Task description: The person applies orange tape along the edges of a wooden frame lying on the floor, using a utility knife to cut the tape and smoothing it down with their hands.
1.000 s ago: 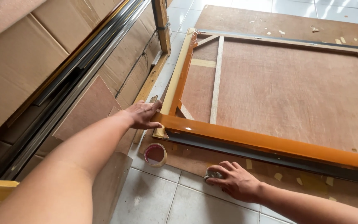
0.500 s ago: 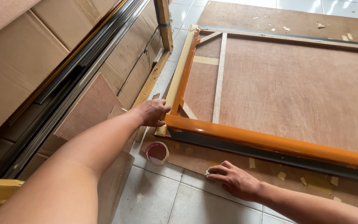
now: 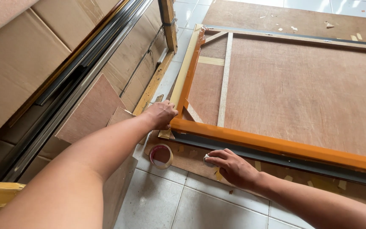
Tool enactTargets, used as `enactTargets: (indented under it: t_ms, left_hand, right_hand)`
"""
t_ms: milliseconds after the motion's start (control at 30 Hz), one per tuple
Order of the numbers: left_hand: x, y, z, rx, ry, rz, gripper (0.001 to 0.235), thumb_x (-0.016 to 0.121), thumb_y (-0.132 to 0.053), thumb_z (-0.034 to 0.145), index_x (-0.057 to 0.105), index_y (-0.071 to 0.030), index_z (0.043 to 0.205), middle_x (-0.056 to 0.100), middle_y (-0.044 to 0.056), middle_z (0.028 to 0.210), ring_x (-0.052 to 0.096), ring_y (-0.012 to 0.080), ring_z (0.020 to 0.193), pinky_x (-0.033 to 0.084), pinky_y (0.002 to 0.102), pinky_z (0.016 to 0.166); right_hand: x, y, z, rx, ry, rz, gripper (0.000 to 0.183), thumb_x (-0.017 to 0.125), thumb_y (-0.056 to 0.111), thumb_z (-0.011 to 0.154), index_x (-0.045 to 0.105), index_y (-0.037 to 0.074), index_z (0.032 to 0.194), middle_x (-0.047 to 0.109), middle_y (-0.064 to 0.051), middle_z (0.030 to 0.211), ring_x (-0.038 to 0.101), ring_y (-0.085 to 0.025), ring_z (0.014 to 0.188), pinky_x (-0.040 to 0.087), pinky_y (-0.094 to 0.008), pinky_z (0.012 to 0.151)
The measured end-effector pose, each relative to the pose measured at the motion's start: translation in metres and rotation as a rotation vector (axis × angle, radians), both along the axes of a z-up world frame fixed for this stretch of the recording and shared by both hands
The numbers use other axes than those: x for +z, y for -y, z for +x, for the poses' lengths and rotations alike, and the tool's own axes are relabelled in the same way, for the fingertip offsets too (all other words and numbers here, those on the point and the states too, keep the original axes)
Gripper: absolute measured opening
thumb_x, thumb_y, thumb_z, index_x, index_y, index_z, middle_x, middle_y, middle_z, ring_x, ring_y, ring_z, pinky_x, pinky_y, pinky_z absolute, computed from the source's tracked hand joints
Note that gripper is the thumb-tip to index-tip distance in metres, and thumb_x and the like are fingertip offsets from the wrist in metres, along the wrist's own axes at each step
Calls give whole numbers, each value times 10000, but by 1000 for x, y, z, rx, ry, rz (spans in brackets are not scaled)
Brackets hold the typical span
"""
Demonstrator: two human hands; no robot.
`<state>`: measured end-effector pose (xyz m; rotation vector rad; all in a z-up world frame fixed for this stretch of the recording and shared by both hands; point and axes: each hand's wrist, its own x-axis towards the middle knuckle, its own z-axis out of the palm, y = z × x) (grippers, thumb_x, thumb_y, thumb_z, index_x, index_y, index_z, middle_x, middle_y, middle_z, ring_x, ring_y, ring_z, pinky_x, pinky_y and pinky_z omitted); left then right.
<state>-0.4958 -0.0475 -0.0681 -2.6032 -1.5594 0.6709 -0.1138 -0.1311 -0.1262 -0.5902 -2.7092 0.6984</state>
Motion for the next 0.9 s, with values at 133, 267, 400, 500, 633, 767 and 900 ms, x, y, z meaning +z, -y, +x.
enactTargets:
  t_ms: [133, 267, 400, 500, 633, 767, 900]
  left_hand:
    - [-27, -12, -1, 4, -29, -4, 424, 867, -348, 991, 699, -112, 1301, 699, 110, 1160, 677, 242, 1036, 680, 403, 859]
    - [-102, -47, -20, -33, -39, 150, 535, 949, -433, 786, 826, -161, 1231, 740, 81, 1124, 732, 287, 1148, 668, 423, 992]
    - [-137, -66, -20, -60, -97, 142, 540, 973, -448, 772, 843, -127, 1187, 757, 103, 1093, 740, 302, 1116, 670, 427, 951]
    - [-128, -59, -9, -44, -96, 177, 432, 941, -329, 812, 852, -99, 1167, 773, 105, 1083, 745, 311, 1098, 652, 447, 918]
    - [-112, -52, 3, -29, -92, 178, 400, 901, -303, 820, 857, -108, 1166, 777, 98, 1078, 738, 310, 1088, 618, 476, 898]
    - [-96, -44, 8, -22, -88, 187, 370, 861, -266, 829, 858, -115, 1167, 801, 94, 1095, 728, 323, 1119, 561, 518, 913]
    - [-109, -55, 3, 28, -107, 139, 527, 950, -434, 787, 850, -188, 1243, 831, 54, 1164, 721, 316, 1194, 533, 552, 956]
  right_hand:
    - [4, -4, -2, -14, -21, 19, 566, 513, -52, 988, 725, 138, 1477, 677, -121, 1492, 671, -328, 1187, 590, -448, 1044]
    - [25, -7, -6, -120, 33, 132, 542, 608, 58, 947, 753, 219, 1443, 716, -83, 1398, 727, -294, 1140, 673, -406, 842]
    - [36, -23, 8, -185, 54, 361, 441, 661, 226, 1030, 739, 271, 1461, 710, -70, 1427, 721, -293, 1173, 669, -442, 862]
    - [25, -39, 38, -244, 286, 589, 821, 670, 244, 867, 527, 314, 1673, 557, -48, 1627, 560, -324, 1371, 590, -464, 894]
    - [8, -41, 59, -313, 559, 448, 793, 557, 391, 1010, 341, 332, 1770, 415, 19, 1770, 354, -309, 1590, 480, -491, 1058]
    - [2, -39, 26, -276, 592, 421, 773, 527, 479, 1074, 286, 321, 1791, 333, 24, 1826, 268, -315, 1617, 319, -545, 1112]
    - [21, -42, -38, -191, 576, 288, 772, 531, 438, 1086, 279, 259, 1793, 269, -14, 1852, 251, -351, 1603, 276, -620, 1154]
